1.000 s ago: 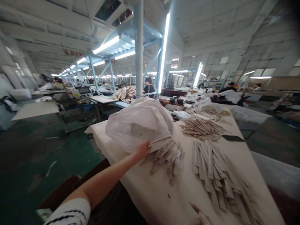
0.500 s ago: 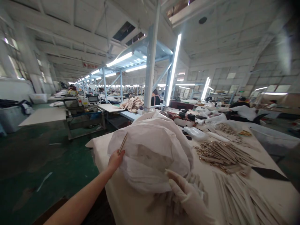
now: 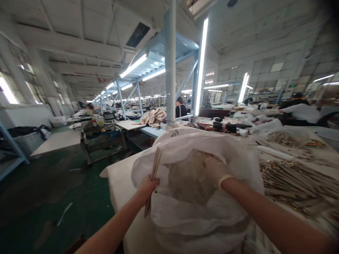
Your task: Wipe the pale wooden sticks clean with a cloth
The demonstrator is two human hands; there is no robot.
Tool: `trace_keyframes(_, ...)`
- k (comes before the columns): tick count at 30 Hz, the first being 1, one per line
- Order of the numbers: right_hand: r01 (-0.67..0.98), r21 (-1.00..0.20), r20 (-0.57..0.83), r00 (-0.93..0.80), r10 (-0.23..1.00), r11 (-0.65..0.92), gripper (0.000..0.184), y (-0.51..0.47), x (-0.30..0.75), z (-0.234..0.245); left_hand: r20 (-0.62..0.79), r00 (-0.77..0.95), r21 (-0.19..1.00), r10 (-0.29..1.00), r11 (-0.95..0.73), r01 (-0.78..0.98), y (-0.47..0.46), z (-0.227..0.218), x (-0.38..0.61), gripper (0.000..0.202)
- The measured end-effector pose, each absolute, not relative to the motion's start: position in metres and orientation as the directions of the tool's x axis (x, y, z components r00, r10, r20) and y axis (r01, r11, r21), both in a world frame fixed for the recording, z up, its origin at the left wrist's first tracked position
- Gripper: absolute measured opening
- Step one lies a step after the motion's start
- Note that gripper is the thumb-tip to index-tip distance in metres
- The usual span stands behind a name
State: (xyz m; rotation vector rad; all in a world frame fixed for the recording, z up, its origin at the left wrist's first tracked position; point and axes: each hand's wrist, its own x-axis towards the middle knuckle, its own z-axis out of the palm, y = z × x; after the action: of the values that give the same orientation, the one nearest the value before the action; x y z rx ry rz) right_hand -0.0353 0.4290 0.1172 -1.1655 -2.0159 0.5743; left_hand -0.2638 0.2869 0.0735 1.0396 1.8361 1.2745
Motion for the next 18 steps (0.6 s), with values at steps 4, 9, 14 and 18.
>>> trace_keyframes(4,0.88,-0.335,0.492,-0.142,0.859,0.337,0.079,0.475,0.009,0.146,0.186,-0.48,0.982,0.857,-0.174,0.07,0.288,0.144,-0.249,0.027)
trace_keyframes(9,0.977,-0.008,0.452,-0.186,0.872,0.212,0.055,0.467,0.026,0.128,0.226,-0.361,0.973,0.905,-0.193,0.125,0.286,0.167,-0.219,0.02)
trace_keyframes(14,0.765,0.296,0.297,-0.643,0.706,0.572,0.035,0.438,-0.022,0.11,0.193,-0.314,0.966,0.929,-0.125,0.225,0.279,0.153,-0.206,0.016)
trace_keyframes(18,0.744,0.249,0.27,-0.669,0.693,0.621,0.084,0.457,-0.056,0.105,0.137,-0.316,0.973,0.939,-0.067,0.223,0.263,0.152,-0.209,0.018)
